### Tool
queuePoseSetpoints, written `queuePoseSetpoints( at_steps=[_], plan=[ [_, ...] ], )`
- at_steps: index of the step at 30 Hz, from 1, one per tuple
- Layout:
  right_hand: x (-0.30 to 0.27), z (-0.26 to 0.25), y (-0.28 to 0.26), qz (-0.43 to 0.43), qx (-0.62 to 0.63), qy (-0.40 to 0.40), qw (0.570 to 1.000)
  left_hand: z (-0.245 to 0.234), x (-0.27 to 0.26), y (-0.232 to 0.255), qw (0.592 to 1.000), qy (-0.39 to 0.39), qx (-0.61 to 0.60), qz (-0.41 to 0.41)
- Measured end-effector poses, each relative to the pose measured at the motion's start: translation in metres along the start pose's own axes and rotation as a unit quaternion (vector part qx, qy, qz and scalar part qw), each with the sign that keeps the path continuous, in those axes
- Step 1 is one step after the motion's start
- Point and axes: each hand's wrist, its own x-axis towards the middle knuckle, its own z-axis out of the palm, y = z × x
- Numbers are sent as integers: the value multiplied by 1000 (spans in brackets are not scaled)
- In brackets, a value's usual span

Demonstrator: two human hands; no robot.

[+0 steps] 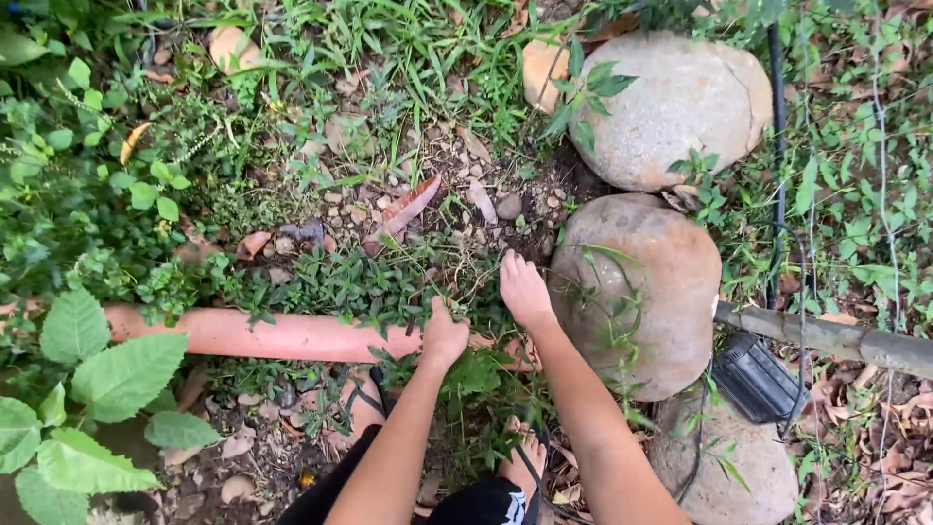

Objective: Pulling weeds and small plants from the ground in an outdoor garden area.

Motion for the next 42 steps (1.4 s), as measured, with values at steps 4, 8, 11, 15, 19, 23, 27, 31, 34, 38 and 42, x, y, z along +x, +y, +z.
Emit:
queuePoseSetpoints(
  at_steps=[4,8,11,15,19,23,27,31,34,38,42],
  plan=[
    [13,58,2,-58,-175,-43,982,16,9,-1,1000,-8,-16,25],
    [20,79,-12,85,21,-293,952,29,14,-11,997,-6,-73,35],
    [26,80,-9,305,188,-321,877,24,11,4,994,1,-108,13],
    [14,148,-24,365,220,-295,855,43,10,-13,990,64,-114,45],
    [-8,174,-21,397,250,-239,850,49,7,-25,975,43,-220,1],
    [-13,112,-18,302,207,-254,895,79,9,-61,925,32,-376,-29],
    [-22,46,-32,207,202,-219,932,78,-10,-47,923,41,-382,-33],
    [-45,-111,-24,51,130,-186,973,21,-31,-5,982,144,-77,94],
    [-6,-163,25,326,356,26,875,-85,-93,107,988,108,-56,-99],
    [-66,-238,-43,335,324,157,871,-104,-206,94,972,98,-187,107],
    [-25,-304,-74,330,352,332,810,-144,-197,105,964,37,-221,142]
  ],
)
